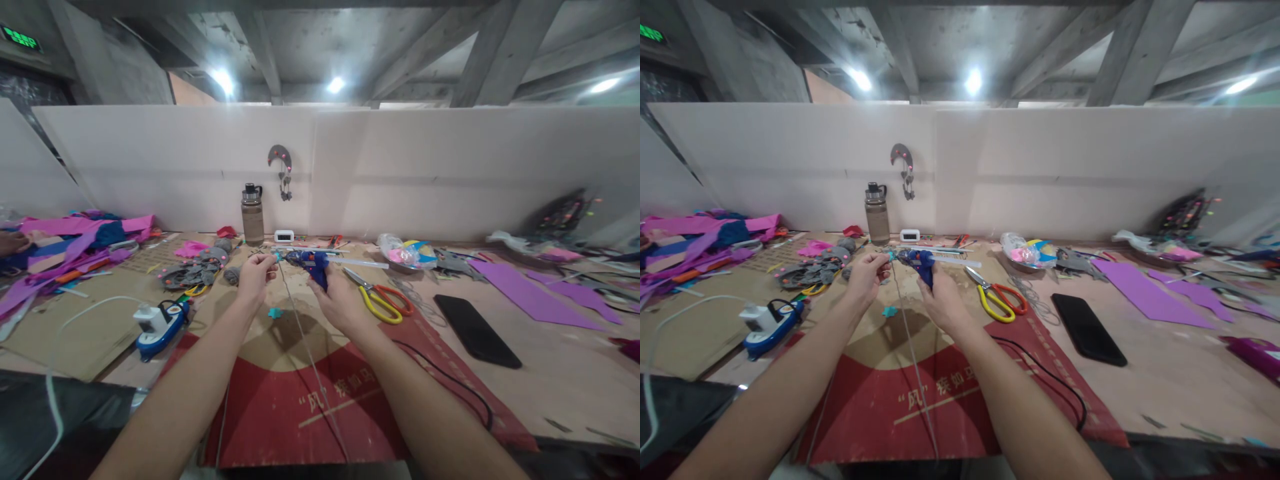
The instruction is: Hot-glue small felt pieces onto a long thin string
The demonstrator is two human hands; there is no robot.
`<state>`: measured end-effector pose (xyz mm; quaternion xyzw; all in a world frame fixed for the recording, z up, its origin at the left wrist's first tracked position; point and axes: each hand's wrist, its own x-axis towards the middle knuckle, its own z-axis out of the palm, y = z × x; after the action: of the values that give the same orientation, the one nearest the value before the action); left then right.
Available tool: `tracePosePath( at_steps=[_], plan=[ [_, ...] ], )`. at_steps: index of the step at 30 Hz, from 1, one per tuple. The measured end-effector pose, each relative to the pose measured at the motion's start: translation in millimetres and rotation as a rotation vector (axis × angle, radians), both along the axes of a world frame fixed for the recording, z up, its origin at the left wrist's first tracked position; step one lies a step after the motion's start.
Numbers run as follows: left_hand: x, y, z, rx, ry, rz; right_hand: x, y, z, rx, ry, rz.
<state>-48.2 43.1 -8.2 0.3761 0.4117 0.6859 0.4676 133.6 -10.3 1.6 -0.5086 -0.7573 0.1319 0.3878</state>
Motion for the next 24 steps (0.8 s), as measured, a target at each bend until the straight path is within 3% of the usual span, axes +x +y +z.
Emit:
tracePosePath(
  at_steps=[24],
  plan=[
    [-1.9, 1.7, -1.7, 0.013, 0.006, 0.001, 0.3, 2.0, -2.5, -0.01, 0.002, 0.003]
  ],
)
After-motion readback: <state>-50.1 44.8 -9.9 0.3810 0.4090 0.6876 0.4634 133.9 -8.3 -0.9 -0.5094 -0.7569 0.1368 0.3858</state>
